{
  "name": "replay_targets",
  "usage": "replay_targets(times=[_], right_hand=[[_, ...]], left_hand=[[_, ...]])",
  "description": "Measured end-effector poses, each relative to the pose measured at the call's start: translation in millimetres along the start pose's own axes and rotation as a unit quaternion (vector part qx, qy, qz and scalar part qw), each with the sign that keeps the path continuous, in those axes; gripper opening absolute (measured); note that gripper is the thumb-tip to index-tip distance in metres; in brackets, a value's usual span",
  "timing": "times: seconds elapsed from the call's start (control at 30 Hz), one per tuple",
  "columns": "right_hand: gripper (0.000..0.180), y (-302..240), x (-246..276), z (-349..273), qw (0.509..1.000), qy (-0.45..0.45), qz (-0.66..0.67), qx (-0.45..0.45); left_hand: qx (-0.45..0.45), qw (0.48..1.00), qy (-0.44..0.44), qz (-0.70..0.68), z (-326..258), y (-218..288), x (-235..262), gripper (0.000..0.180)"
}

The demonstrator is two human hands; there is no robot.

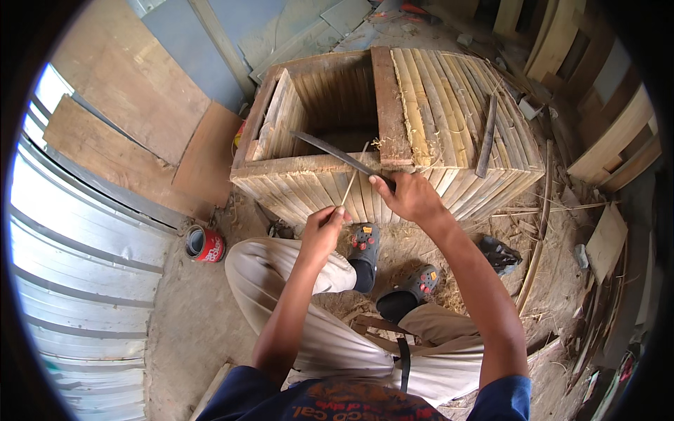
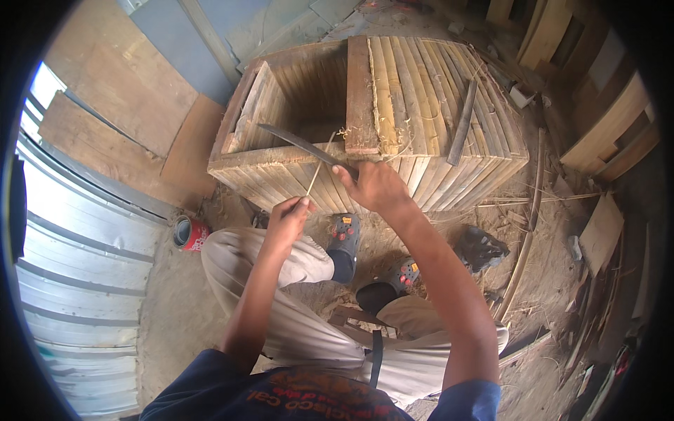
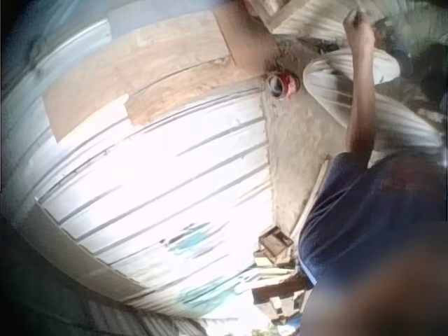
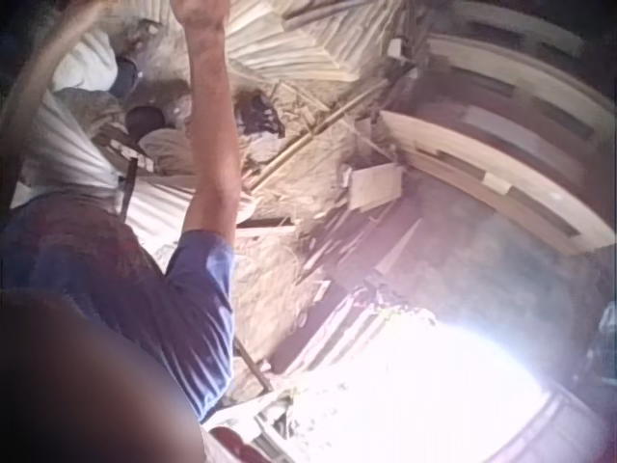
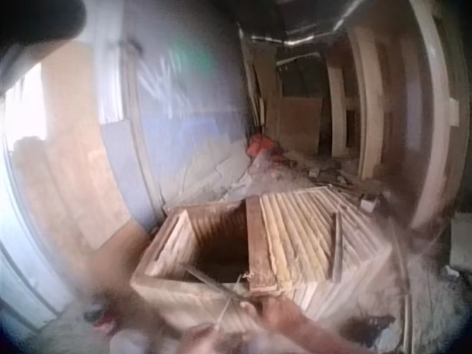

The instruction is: The person sits on the floor and uses a knife to shave a thin bamboo stick, repeatedly scraping along its length to smooth and thin it. The person holds the stick with one hand and the knife with the other, working over a wooden workbench.

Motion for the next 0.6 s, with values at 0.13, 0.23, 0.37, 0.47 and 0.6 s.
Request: replay_targets(times=[0.13,0.23,0.37,0.47,0.6], right_hand=[[0.030,0,-7,-10,0.994,0.081,-0.053,0.050],[0.029,3,-8,-7,0.998,0.030,-0.053,0.032],[0.030,-1,4,3,0.998,-0.031,-0.045,0.003],[0.041,-7,28,12,0.998,0.034,-0.050,-0.005],[0.068,2,33,20,0.972,-0.125,0.125,-0.154]], left_hand=[[0.058,0.994,-0.041,-0.077,29,15,-27,0.031],[0.052,0.994,-0.050,-0.077,32,16,-28,0.032],[0.022,0.998,-0.035,-0.037,-4,-7,-9,0.030],[0.030,0.998,0.004,0.048,-54,-33,15,0.029],[0.009,0.997,0.022,0.072,-88,-43,35,0.027]])
Point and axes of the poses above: each hand's wrist, its own z-axis towards the middle knuckle, its own x-axis out of the back of the hand, y = z × x, the point moved 5 cm from there along z, towards the middle knuckle, and after that the axes turned 9 degrees about -z, right-handed, at the moved point
